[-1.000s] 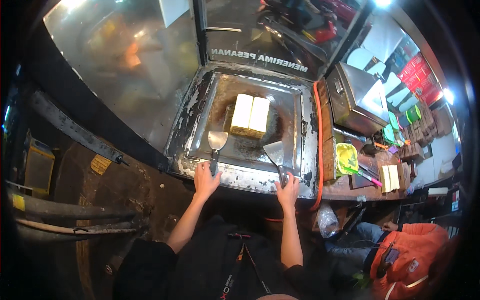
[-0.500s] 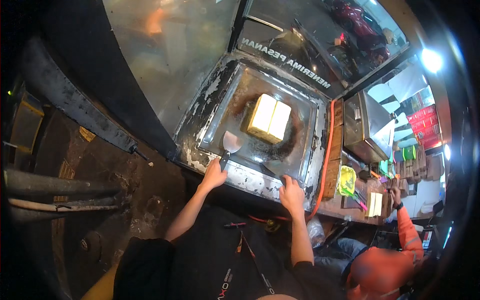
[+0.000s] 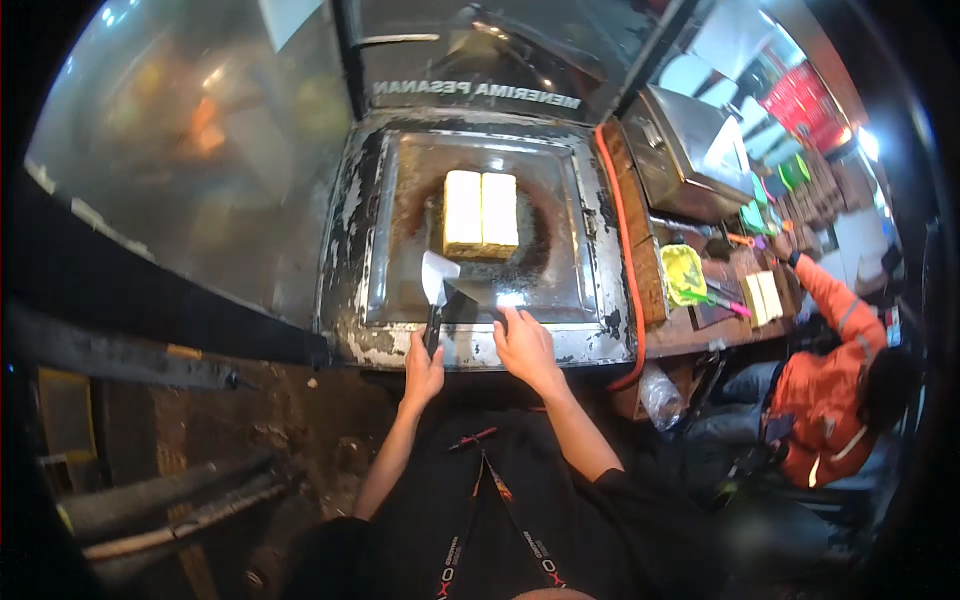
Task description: The person toasts bread by hand on a flat griddle, flipping the slices with metal spatulas. The person uses the spatulas to turn the bread several times and presses down on the slices as they grill.
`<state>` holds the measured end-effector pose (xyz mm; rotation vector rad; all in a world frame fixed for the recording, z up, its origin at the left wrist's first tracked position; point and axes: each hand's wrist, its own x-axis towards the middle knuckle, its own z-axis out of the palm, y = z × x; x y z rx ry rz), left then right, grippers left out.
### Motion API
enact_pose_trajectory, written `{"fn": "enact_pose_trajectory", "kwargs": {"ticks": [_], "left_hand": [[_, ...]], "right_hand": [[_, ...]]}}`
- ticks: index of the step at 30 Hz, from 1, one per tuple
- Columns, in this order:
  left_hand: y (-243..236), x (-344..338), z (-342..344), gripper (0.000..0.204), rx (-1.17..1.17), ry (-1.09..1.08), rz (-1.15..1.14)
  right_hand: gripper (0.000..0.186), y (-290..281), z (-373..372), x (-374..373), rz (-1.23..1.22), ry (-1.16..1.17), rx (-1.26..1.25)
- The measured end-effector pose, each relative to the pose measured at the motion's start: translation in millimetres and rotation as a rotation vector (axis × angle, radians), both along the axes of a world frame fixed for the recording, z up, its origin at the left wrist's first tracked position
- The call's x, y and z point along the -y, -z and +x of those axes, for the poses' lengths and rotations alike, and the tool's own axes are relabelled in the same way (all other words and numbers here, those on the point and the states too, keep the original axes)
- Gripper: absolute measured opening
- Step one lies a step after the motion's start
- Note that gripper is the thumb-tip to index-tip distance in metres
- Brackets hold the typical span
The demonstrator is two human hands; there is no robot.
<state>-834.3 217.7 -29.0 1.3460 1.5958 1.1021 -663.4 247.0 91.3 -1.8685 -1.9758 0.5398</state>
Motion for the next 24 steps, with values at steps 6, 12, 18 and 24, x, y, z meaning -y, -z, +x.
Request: {"fn": "enact_pose_trajectory", "kwargs": {"ticks": [6, 12, 18, 24], "left_hand": [[7.1, 14.1, -5.8, 0.036, 0.362, -0.064, -0.200], [-25.3, 23.9, -15.4, 0.021, 0.427, -0.099, -0.275], [-30.2, 24.3, -13.8, 0.020, 0.408, -0.184, -0.223], [-43.1, 25.1, 4.6, 0.022, 0.397, -0.311, -0.225]], "right_hand": [[0.024, 16.9, 62.8, 6.5, -0.082, 0.048, 0.428], [0.023, 58.4, 133.3, -74.5, 0.082, 0.184, 0.254], [0.025, 71.1, 125.4, -198.0, 0.194, 0.174, 0.240], [0.015, 63.5, 104.4, -243.0, 0.285, 0.063, 0.285]]}}
